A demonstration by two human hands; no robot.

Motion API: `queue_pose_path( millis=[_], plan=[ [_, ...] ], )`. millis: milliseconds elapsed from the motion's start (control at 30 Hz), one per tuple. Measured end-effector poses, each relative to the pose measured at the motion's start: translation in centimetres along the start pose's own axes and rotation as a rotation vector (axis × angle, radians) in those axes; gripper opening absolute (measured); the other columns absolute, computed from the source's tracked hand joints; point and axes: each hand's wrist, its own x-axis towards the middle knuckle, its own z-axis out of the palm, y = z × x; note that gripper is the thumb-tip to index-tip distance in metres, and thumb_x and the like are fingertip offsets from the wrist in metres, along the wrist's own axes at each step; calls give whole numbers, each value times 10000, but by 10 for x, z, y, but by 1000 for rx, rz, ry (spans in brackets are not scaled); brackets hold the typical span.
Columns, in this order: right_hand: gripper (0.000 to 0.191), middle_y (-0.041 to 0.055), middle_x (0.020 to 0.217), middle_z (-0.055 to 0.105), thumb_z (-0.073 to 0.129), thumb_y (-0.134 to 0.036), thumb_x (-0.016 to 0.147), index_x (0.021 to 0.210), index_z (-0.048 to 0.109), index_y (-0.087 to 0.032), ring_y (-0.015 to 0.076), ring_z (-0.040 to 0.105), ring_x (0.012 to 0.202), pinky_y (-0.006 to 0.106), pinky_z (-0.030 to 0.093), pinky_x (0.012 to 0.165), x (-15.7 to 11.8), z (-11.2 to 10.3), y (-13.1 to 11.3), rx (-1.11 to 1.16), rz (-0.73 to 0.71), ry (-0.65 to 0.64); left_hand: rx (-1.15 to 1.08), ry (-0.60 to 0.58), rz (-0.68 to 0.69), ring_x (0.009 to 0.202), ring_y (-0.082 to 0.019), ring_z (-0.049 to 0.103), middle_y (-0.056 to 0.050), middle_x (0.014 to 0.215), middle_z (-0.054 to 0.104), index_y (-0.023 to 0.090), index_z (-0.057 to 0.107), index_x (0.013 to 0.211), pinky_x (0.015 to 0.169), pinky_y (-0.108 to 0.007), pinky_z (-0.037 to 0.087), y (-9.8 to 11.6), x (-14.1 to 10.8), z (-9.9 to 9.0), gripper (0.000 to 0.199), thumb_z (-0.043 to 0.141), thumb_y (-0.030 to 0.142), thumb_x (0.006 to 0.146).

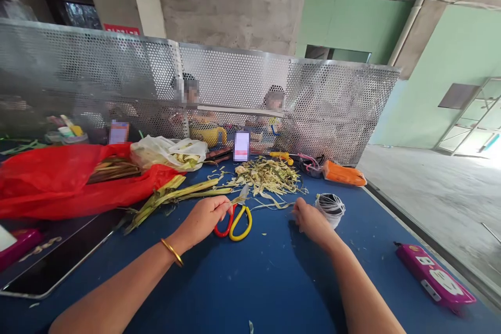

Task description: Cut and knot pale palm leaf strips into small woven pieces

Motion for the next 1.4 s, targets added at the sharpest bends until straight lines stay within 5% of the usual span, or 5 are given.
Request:
queue_pose_path(
  millis=[333, 700, 933, 1267, 1400],
  plan=[
    [119, 15, 726, 590, 322, -210, 937, 927, 441, -205, 158, 539, 631, 249, 293, 582, -17, -4, -35, -45, -133, 170, -407, -161, -170, 472, -77, 360, 49, 548, 459, 162, 554, 665, 498, -210, 265, 4, -3, 5, 261, 464, 369, 797],
    [177, 22, 730, 586, 322, -139, 936, 841, 462, -190, 147, 477, 604, 272, 323, 588, -62, 28, -113, -192, -791, 189, -644, -408, -355, 623, -105, 582, -88, 901, 678, 127, 609, 773, 420, -195, 159, 3, -8, 13, 293, 568, 406, 696],
    [180, 7, 701, 581, 345, -114, 912, 804, 468, -190, 153, 483, 589, 286, 327, 565, -70, 50, -138, -348, -942, 203, -884, -617, -495, 817, -159, 636, -135, 983, 694, 135, 543, 674, 420, -164, 197, 6, -11, 17, 271, 694, 355, 626],
    [175, 27, 855, 624, 375, -202, 948, 865, 529, -199, 132, 558, 700, 242, 426, 643, -73, 39, -129, -77, -957, 241, -1121, -589, -625, 411, -6, 342, 44, 611, 472, 120, 538, 738, 373, -148, 138, -4, -6, 28, 222, 688, 285, 734],
    [219, 94, 1017, 595, 396, -330, 949, 912, 566, -199, 169, 608, 823, 264, 458, 683, -54, -7, -87, 14, -368, 598, -1022, -433, -542, 401, 10, 230, 57, 608, 427, 125, 515, 708, 393, -147, 98, -5, -2, 22, 233, 660, 300, 756]
  ],
)
